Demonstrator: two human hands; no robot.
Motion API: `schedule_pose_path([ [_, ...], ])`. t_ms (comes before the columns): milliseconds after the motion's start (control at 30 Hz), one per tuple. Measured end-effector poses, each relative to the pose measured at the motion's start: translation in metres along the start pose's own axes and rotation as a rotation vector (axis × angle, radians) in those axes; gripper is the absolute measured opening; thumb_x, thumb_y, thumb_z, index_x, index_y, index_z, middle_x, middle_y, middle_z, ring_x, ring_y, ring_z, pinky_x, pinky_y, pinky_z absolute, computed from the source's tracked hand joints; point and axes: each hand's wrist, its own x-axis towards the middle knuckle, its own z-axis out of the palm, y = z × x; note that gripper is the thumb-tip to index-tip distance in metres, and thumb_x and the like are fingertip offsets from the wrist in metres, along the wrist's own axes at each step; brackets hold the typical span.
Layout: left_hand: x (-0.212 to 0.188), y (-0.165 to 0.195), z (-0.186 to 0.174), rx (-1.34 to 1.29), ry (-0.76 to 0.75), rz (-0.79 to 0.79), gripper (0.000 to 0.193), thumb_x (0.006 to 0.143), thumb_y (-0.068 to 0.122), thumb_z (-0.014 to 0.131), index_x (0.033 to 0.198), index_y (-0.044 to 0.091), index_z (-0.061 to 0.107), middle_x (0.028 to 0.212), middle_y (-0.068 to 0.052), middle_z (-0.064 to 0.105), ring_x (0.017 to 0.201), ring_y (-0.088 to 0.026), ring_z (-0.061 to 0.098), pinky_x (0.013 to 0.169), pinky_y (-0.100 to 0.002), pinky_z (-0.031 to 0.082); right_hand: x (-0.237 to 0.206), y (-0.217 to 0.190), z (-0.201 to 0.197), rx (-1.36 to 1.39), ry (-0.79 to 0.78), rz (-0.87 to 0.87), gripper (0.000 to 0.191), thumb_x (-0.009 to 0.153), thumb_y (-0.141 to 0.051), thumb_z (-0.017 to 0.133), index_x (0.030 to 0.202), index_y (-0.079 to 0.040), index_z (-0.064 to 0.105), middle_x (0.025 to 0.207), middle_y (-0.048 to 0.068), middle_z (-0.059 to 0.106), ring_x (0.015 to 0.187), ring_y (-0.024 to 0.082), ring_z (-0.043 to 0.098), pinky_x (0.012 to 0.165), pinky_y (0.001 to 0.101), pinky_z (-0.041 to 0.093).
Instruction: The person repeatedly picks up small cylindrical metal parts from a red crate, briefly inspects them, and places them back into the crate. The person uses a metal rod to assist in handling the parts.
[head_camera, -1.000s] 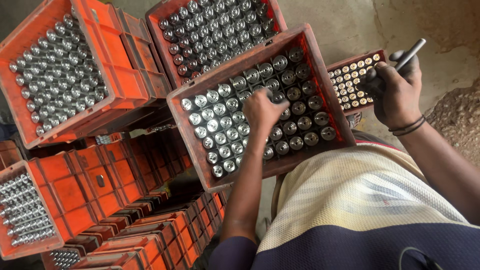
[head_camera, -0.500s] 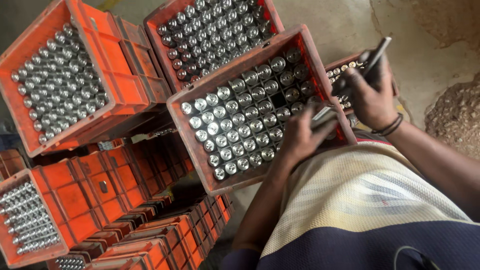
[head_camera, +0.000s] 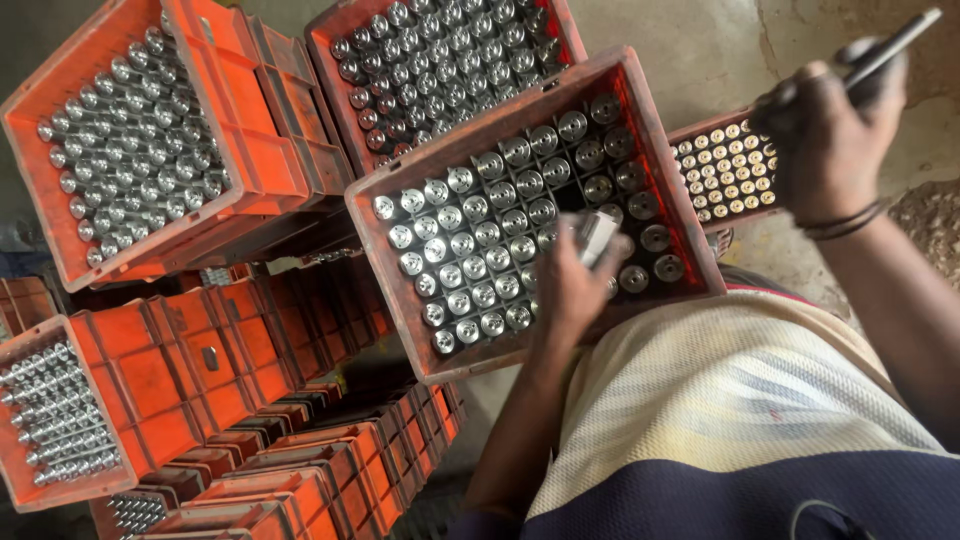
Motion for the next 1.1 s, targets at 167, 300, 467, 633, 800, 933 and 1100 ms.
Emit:
schedule_pose_path([
  [167, 0.025, -0.040, -0.021, 0.395, 0.256, 0.236, 0.055, 0.074, 0.015, 0.083, 0.125, 0.004, 0.065, 0.112, -0.018, 0.065, 0.090, -0.031, 0.070, 0.077, -0.044, 0.061, -0.005, 0.007, -0.031, 0.033, -0.024, 0.082, 0.025, 0.118, 0.011, 0.054, 0.131, -0.006, 0.041, 0.088, 0.013, 0.058, 0.073, 0.022, 0.063, 0.069, 0.0361, 0.056],
  [300, 0.035, -0.062, -0.027, 0.535, 0.153, -0.040, 0.052, 0.080, 0.027, 0.085, 0.124, 0.003, 0.068, 0.117, -0.018, 0.066, 0.090, -0.029, 0.071, 0.075, -0.042, 0.061, -0.025, 0.023, -0.028, -0.017, -0.021, 0.160, 0.023, 0.114, 0.009, 0.055, 0.125, -0.006, 0.042, 0.086, 0.012, 0.060, 0.068, 0.019, 0.062, 0.062, 0.0316, 0.054],
  [467, 0.063, -0.078, -0.036, 0.695, 0.107, -0.045, 0.052, 0.069, 0.042, 0.093, 0.100, 0.004, 0.076, 0.098, -0.015, 0.074, 0.080, -0.025, 0.071, 0.069, -0.041, 0.059, -0.036, 0.027, -0.014, -0.147, 0.003, 0.209, 0.018, 0.114, 0.006, 0.058, 0.119, -0.004, 0.045, 0.086, 0.009, 0.060, 0.070, 0.017, 0.064, 0.062, 0.0301, 0.052],
  [633, 0.077, -0.062, -0.076, 0.586, -0.110, -0.210, 0.045, 0.068, 0.040, 0.088, 0.101, 0.010, 0.079, 0.070, -0.007, 0.075, 0.060, -0.017, 0.070, 0.066, -0.029, 0.056, -0.036, 0.025, -0.011, -0.133, 0.021, 0.234, 0.019, 0.112, 0.005, 0.059, 0.119, -0.006, 0.044, 0.088, 0.008, 0.061, 0.074, 0.017, 0.065, 0.060, 0.0279, 0.051],
  [800, 0.056, -0.030, -0.086, -0.693, -0.019, 0.135, 0.050, 0.086, 0.047, 0.079, 0.118, 0.010, 0.071, 0.097, -0.006, 0.076, 0.078, -0.014, 0.068, 0.067, -0.031, 0.057, -0.037, 0.021, -0.006, -0.191, 0.036, 0.187, 0.021, 0.112, 0.003, 0.058, 0.121, -0.008, 0.043, 0.089, 0.008, 0.061, 0.072, 0.017, 0.066, 0.062, 0.0284, 0.055],
  [933, 0.030, -0.007, -0.013, -0.570, -0.120, 0.145, 0.046, 0.102, 0.045, 0.063, 0.132, 0.010, 0.062, 0.101, -0.004, 0.075, 0.076, -0.011, 0.071, 0.063, -0.028, 0.062, -0.041, 0.022, 0.013, -0.214, -0.090, 0.124, 0.022, 0.114, 0.004, 0.058, 0.123, -0.009, 0.042, 0.088, 0.007, 0.060, 0.074, 0.015, 0.065, 0.068, 0.0295, 0.056],
  [1100, 0.002, 0.012, 0.033, -0.380, -0.140, 0.275, 0.036, 0.108, 0.033, 0.069, 0.127, 0.003, 0.062, 0.103, -0.007, 0.073, 0.085, -0.014, 0.071, 0.079, -0.029, 0.060, -0.055, 0.037, 0.038, -0.192, -0.164, 0.091, 0.021, 0.115, 0.006, 0.057, 0.118, -0.008, 0.041, 0.093, 0.005, 0.058, 0.079, 0.014, 0.064, 0.070, 0.0257, 0.055],
])
